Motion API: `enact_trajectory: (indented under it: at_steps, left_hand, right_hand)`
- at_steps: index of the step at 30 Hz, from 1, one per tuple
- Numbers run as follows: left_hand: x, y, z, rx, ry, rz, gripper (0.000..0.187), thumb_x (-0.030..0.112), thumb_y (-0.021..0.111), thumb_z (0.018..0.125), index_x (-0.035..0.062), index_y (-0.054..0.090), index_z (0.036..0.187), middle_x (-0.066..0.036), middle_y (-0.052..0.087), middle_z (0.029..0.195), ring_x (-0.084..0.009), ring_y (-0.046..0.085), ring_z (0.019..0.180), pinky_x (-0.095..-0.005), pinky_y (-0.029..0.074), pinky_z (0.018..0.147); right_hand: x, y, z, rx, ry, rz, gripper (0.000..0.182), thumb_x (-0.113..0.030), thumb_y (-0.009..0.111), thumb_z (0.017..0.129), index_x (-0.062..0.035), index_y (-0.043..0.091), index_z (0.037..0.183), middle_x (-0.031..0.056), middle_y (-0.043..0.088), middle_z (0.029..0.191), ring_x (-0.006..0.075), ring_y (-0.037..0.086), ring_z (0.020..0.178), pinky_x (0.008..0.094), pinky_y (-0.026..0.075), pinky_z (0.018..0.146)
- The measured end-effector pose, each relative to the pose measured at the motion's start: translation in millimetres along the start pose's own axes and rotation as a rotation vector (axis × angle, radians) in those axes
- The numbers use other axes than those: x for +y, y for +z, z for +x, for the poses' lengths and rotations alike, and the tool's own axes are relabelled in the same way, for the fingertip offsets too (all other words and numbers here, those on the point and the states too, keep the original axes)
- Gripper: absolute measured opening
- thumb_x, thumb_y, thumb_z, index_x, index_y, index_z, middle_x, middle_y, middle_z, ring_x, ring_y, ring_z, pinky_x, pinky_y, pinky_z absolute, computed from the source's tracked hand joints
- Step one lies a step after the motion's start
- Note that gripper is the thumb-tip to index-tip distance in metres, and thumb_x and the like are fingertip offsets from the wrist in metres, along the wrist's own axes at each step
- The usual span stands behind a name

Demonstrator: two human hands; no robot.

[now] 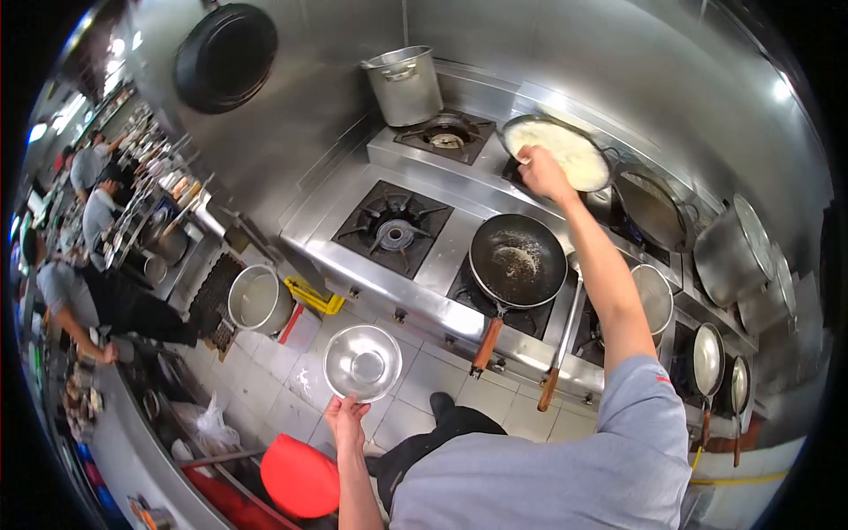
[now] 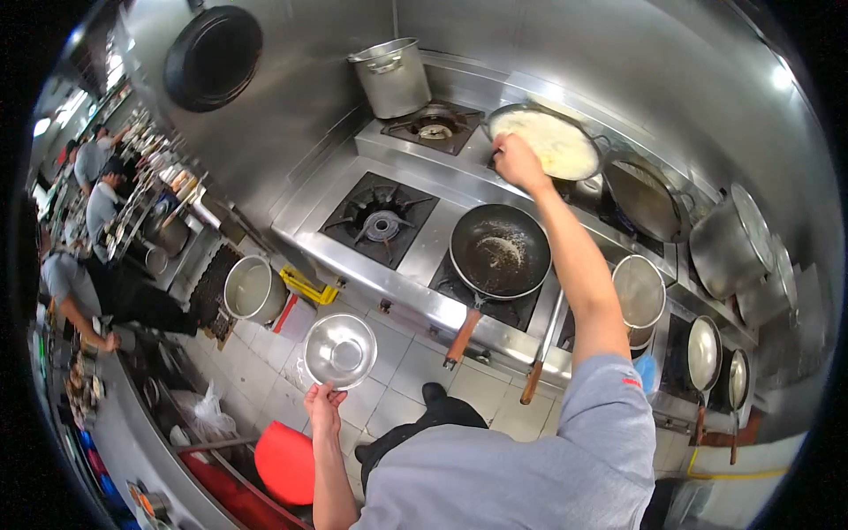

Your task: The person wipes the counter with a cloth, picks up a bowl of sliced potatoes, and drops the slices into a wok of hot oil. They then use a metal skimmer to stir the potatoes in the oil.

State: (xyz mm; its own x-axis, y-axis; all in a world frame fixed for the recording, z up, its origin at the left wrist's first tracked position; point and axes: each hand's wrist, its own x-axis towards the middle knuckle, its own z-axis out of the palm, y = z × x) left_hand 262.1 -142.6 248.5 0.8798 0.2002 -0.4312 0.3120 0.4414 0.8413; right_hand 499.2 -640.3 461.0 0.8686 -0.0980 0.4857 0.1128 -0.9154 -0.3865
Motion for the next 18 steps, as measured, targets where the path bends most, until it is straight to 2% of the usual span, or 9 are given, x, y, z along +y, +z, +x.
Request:
enact_trajectory:
  at_steps: [2,4,6,8,10,11,14,17,18]
  left_hand:
    - [0,-7,-11,0.033,0.016,-0.026,0.007,0.006,0.057,0.081,0.0038,0.056,0.075,-0.007,0.062,0.075,-0.0140,0.060,0.063,-0.0272,0.053,0.058]
    - [-3,-31,-20,0.074,0.057,-0.044,0.007,0.007,0.058,0.081,0.0036,0.056,0.075,-0.007,0.060,0.075,-0.0138,0.060,0.064,-0.0274,0.053,0.058]
    - [0,-57,-33,0.123,0.104,-0.053,0.008,0.006,0.060,0.081,0.0034,0.055,0.075,-0.006,0.058,0.073,-0.0134,0.059,0.063,-0.0274,0.053,0.057]
    - [7,-81,-51,0.178,0.139,-0.065,0.010,0.006,0.061,0.081,0.0035,0.055,0.074,-0.005,0.057,0.070,-0.0132,0.059,0.061,-0.0271,0.053,0.056]
    - [2,-118,-68,0.249,0.192,-0.072,0.012,0.006,0.062,0.080,0.0038,0.053,0.072,-0.005,0.057,0.068,-0.0132,0.059,0.058,-0.0267,0.054,0.054]
    - [0,-138,-78,0.294,0.224,-0.071,0.014,0.005,0.063,0.080,0.0040,0.052,0.071,-0.005,0.057,0.066,-0.0132,0.059,0.057,-0.0264,0.054,0.053]
    - [-2,-199,-131,0.460,0.309,-0.155,0.018,0.004,0.063,0.079,0.0055,0.049,0.069,-0.005,0.057,0.065,-0.0137,0.060,0.055,-0.0260,0.054,0.051]
    - [-11,-266,-180,0.596,0.216,-0.291,0.022,0.003,0.061,0.080,0.0077,0.043,0.068,-0.007,0.057,0.064,-0.0145,0.060,0.052,-0.0256,0.053,0.049]
    - [-12,-288,-197,0.645,0.235,-0.316,0.022,0.003,0.061,0.080,0.0077,0.043,0.068,-0.007,0.057,0.064,-0.0145,0.060,0.052,-0.0256,0.053,0.049]
  right_hand:
    - [-48,18,-13,-0.330,-0.093,0.084,0.008,-0.003,0.055,0.071,0.0000,0.059,0.077,0.0208,0.061,0.080,0.0351,0.059,0.079,0.0405,0.045,0.069]
    - [-97,40,-33,-0.437,-0.278,0.078,0.005,-0.004,0.057,0.071,0.0002,0.056,0.074,0.0178,0.060,0.075,0.0331,0.057,0.071,0.0394,0.044,0.062]
    - [-150,52,-54,-0.491,-0.469,0.216,0.009,-0.006,0.061,0.071,0.0003,0.054,0.071,0.0160,0.057,0.069,0.0321,0.056,0.066,0.0396,0.043,0.060]
    - [-207,56,-77,-0.555,-0.565,0.235,0.013,-0.007,0.064,0.072,0.0006,0.053,0.071,0.0142,0.054,0.066,0.0287,0.054,0.063,0.0383,0.043,0.059]
    - [-263,61,-110,-0.716,-0.545,0.298,0.014,-0.008,0.063,0.073,0.0009,0.052,0.072,0.0135,0.053,0.066,0.0251,0.053,0.062,0.0370,0.042,0.059]
    - [-283,72,-128,-0.745,-0.615,0.315,0.013,-0.008,0.062,0.075,0.0007,0.053,0.073,0.0127,0.053,0.067,0.0233,0.054,0.062,0.0350,0.043,0.059]
    - [-335,109,-198,-0.940,-0.627,0.324,0.009,-0.008,0.062,0.076,-0.0012,0.056,0.079,0.0112,0.058,0.071,0.0204,0.057,0.067,0.0320,0.046,0.063]
    - [-349,178,-286,-1.159,-0.426,0.488,0.014,-0.011,0.065,0.077,-0.0006,0.057,0.083,0.0042,0.057,0.068,0.0106,0.053,0.063,0.0272,0.045,0.059]
    - [-345,210,-315,-1.254,-0.422,0.448,0.009,-0.005,0.063,0.079,-0.0013,0.057,0.085,0.0009,0.058,0.072,0.0093,0.055,0.067,0.0250,0.046,0.062]
